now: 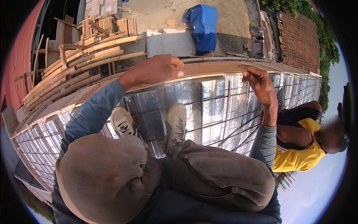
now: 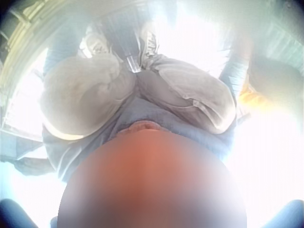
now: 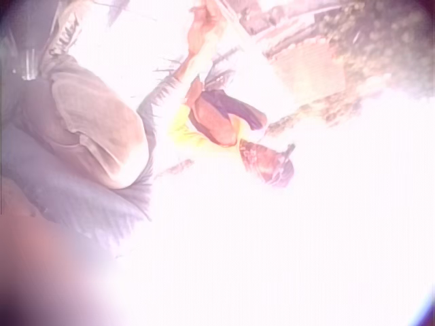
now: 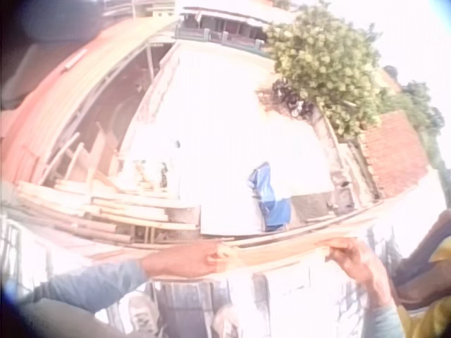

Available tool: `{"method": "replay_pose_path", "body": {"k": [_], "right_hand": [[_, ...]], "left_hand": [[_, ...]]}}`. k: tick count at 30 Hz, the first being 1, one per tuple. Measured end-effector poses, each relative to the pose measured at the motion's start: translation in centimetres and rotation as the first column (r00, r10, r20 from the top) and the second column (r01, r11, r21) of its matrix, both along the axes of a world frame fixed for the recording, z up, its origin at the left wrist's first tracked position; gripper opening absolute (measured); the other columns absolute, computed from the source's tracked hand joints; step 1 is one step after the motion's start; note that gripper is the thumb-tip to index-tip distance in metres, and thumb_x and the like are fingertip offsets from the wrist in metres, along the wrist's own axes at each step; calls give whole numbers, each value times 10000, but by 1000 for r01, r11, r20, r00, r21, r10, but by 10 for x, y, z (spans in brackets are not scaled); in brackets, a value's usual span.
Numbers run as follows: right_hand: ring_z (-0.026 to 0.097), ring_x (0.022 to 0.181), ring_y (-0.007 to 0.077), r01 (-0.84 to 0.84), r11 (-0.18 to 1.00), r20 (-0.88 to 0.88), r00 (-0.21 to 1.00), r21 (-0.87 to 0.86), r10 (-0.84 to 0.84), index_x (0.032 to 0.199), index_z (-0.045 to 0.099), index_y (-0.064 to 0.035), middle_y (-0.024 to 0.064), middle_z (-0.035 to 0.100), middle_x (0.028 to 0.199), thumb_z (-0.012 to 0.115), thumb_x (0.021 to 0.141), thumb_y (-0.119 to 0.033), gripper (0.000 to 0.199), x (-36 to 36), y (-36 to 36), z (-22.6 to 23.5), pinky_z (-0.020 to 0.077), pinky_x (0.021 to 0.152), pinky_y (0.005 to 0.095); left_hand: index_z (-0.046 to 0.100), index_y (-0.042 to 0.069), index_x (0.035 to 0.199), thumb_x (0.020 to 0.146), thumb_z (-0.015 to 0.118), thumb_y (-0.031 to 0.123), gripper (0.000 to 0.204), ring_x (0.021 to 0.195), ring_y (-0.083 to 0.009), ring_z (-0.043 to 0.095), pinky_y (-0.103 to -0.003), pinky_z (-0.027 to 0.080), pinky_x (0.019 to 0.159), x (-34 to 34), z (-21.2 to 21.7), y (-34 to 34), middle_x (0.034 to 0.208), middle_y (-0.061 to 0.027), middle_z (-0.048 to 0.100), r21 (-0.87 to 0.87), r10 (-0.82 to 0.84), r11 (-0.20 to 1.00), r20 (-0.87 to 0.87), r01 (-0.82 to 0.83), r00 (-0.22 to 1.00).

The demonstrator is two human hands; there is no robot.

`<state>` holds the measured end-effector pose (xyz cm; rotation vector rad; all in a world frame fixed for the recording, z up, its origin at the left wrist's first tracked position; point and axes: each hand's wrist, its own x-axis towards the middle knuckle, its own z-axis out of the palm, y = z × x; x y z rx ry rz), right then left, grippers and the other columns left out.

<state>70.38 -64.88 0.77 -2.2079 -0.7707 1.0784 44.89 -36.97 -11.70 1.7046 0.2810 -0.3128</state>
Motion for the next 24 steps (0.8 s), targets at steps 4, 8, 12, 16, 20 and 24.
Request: {"method": "replay_pose_path", "body": {"k": [4, 8, 12, 16, 20, 24], "right_hand": [[642, 864, 134, -85, 987, 14, 996, -137, 87, 1284, 750, -36, 62, 741, 926, 671, 999, -69, 298, 28, -13, 18, 536, 863, 308], [713, 969, 182, -145, 932, 34, 986, -331, 166, 1244, 771, -58, 107, 792, 1076, 683, 968, -74, 290, 21, -3, 39, 560, 902, 346], [747, 967, 222, -226, 869, 99, 950, -440, 296, 1196, 792, -74, 132, 795, 1126, 697, 960, -112, 258, 8, 8, 35, 575, 903, 358], [765, 964, 290, -237, 915, 236, 917, -328, 322, 1183, 796, -75, 158, 788, 1110, 697, 961, -126, 248, -11, 20, 26, 584, 871, 385], [733, 897, 360, -529, 837, 594, 632, -139, 498, 1200, 757, -56, 161, 749, 973, 635, 988, -107, 249, 3, 12, -58, 587, 814, 445], [722, 929, 375, -596, 779, 731, 441, -197, 522, 1241, 726, -64, 166, 725, 943, 567, 985, -105, 305, 7, 7, -126, 586, 840, 471]], "left_hand": [[709, 10, 1261, 968, 735, 282, 401, 1132, -322, 691, -417, 529, 964, -14, -9, -15, 1215, -210, 713, 190, -208, 958, -54, 215, 977], [721, -11, 1150, 976, 723, 201, 275, 958, -276, 698, -399, 527, 876, -13, -7, -15, 1005, -171, 733, 64, -76, 994, -129, 84, 989], [691, -26, 1039, 990, 687, 155, 188, 824, -224, 640, -382, 509, 807, -4, -9, -9, 887, -150, 700, 150, 16, 989, -49, -9, 999], [672, -26, 998, 999, 670, 148, 174, 793, -204, 613, -382, 497, 768, 7, -8, -7, 873, -147, 681, 207, 88, 975, -29, -80, 996], [671, -29, 999, 1000, 670, 149, 178, 768, -195, 592, -389, 484, 737, 3, -5, 0, 852, -144, 667, 260, 137, 957, -18, -128, 990], [672, -31, 978, 997, 676, 145, 176, 740, -174, 577, -383, 479, 716, 11, -4, 6, 813, -137, 659, 261, 137, 954, 43, -144, 990]]}}
